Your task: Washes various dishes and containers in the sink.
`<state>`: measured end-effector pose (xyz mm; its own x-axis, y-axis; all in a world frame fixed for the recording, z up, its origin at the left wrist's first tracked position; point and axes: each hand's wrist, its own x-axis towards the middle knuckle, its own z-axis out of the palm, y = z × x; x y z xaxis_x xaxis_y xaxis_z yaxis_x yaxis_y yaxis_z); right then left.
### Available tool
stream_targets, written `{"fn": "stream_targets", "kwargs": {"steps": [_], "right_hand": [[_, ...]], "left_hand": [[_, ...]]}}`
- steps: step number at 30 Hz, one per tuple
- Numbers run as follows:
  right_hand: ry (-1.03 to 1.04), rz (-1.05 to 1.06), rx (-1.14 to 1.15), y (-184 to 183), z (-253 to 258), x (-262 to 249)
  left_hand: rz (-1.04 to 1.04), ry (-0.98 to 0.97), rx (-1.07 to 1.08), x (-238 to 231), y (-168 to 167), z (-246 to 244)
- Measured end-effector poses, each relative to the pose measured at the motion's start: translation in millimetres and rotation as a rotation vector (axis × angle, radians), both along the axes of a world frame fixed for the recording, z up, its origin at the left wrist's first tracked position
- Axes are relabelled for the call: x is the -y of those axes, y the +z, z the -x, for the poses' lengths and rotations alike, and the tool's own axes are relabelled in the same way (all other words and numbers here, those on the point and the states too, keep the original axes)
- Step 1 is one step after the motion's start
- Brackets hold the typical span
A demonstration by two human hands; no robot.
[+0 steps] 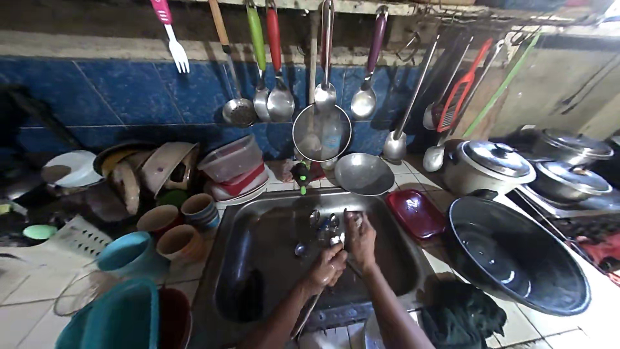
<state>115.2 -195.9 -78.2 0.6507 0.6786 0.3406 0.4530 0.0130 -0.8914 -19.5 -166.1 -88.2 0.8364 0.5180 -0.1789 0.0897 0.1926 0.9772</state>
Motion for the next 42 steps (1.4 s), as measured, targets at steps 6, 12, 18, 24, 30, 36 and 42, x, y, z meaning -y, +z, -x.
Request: {"fn": "stream_targets", "kwargs": {"steps": [6,12,18,24,30,36,42], "right_hand": [[0.073,0.073,-0.071,14,-3,-1],[0.671,0.433,0.356,30,-28,-3],[0.531,0.661,0.493,31,-26,-10],[-0.019,0.252,0.302,14,15,-10],[0.028,0.025,-0.258,2,78,-10],[0.289,-0.002,-0.501,6,42,41],[0.218,0.003,-0.793,19,1,105]], "left_hand": [[-0.441,-0.037,-0.091,-4,-2,10],[-0.910,0.051,-0.781,7,36,14],[-0.884,0.231,-0.732,25,24,17],[-0.665,0.427,-0.560,33,26,15],[-0.656,0.756,-0.210,25,18,22],[-0.668,0.501,-0.426,18,43,127],[-0.686,0.087,-0.421,78,9,209]]}}
